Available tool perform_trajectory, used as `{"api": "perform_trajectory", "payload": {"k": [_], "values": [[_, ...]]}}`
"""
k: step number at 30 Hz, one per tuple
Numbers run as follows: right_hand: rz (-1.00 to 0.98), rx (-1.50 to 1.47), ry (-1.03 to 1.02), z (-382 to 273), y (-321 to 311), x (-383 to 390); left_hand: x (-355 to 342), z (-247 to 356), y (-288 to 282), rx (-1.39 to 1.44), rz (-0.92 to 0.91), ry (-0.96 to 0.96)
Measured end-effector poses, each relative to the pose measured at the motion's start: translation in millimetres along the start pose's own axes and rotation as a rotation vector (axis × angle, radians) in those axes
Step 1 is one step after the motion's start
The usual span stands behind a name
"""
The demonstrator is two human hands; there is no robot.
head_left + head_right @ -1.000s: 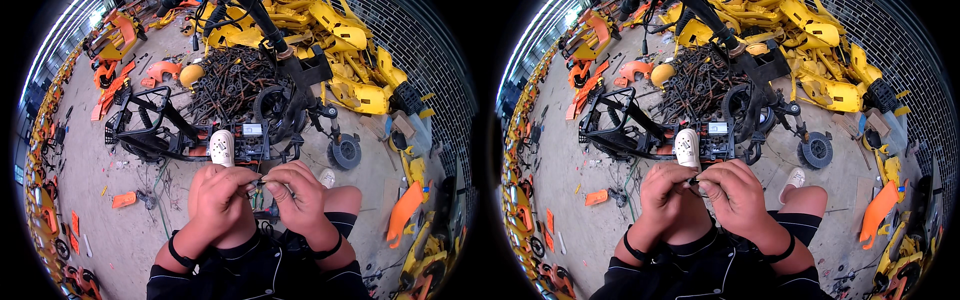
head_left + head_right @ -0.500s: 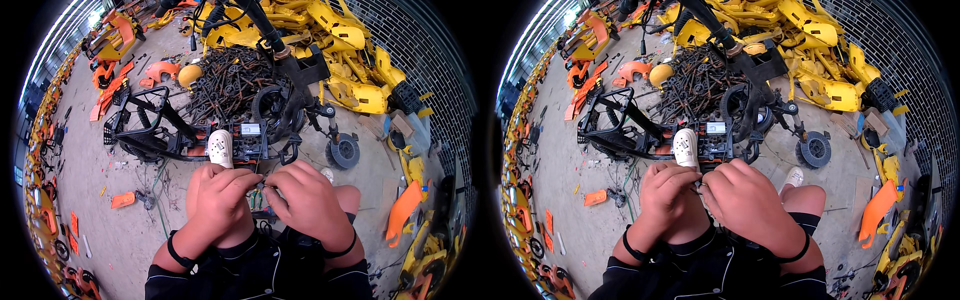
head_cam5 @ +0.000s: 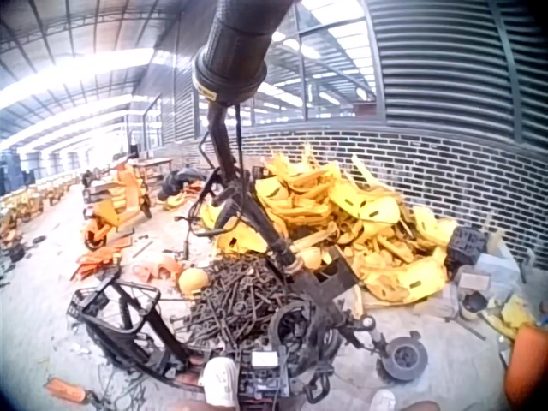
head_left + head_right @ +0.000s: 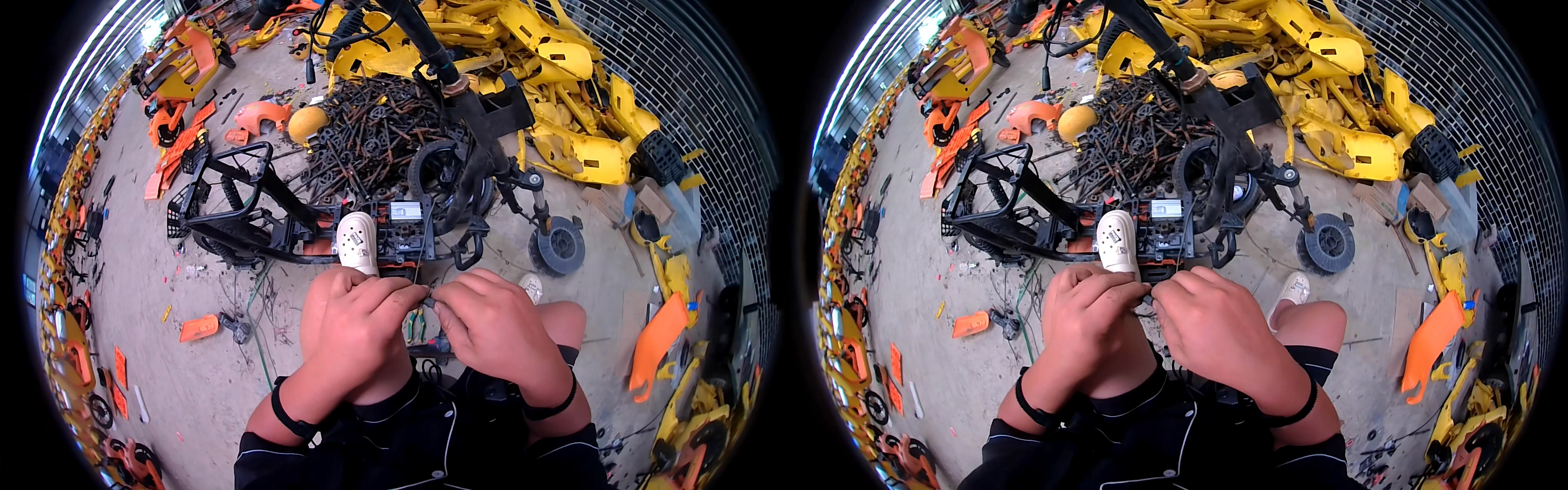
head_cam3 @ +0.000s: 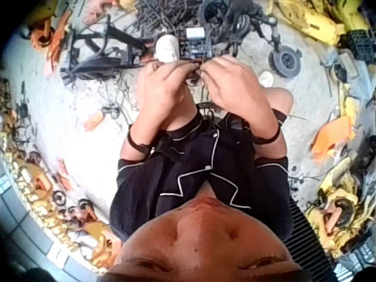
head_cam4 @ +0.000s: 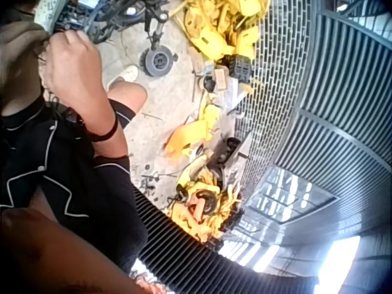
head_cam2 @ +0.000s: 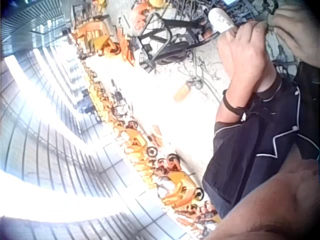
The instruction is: The person works on the wiring and frame of a scooter, using a hammer to tap components and pliers to manipulate electrical connectors.
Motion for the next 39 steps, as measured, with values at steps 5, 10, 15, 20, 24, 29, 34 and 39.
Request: {"api": "perform_trajectory", "payload": {"k": [5,10,15,20,24,29,34,39], "values": [[0.026,-0.025,0.008,5.7,2.6,-1.1,-3.2,2.9,-3.2,0.003,-0.036,0.003],[0.111,-0.047,-0.028,7.7,7.2,-2.4,-3.5,2.9,-3.9,0.043,-0.049,-0.012],[0.210,0.002,-0.060,6.5,14.6,-1.4,-0.7,-0.2,-1.3,0.085,-0.062,-0.026],[0.268,0.014,-0.081,5.7,18.2,-1.2,0.9,-1.6,-0.2,0.126,-0.059,-0.042],[0.260,0.018,-0.082,4.1,17.4,-0.2,-1.3,-1.5,-2.0,0.148,-0.061,-0.046],[0.299,0.027,-0.094,2.8,17.6,0.0,-5.7,-0.2,-5.7,0.171,-0.053,-0.056],[0.295,0.024,-0.091,0.4,17.5,0.6,-5.5,-4.2,-4.4,0.283,-0.011,-0.023],[0.307,-0.005,-0.087,-0.4,17.8,-0.7,-4.1,-6.5,-3.7,0.346,0.003,-0.058]]}}
Point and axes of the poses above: each hand's wrist, its own x-axis away from the middle knuckle, its own y-axis out of the palm, z = x × y, the point moved 4 cm from there along -x, towards the middle knuckle, and after that the axes turned 2 degrees about -z, right-handed, at the moved point
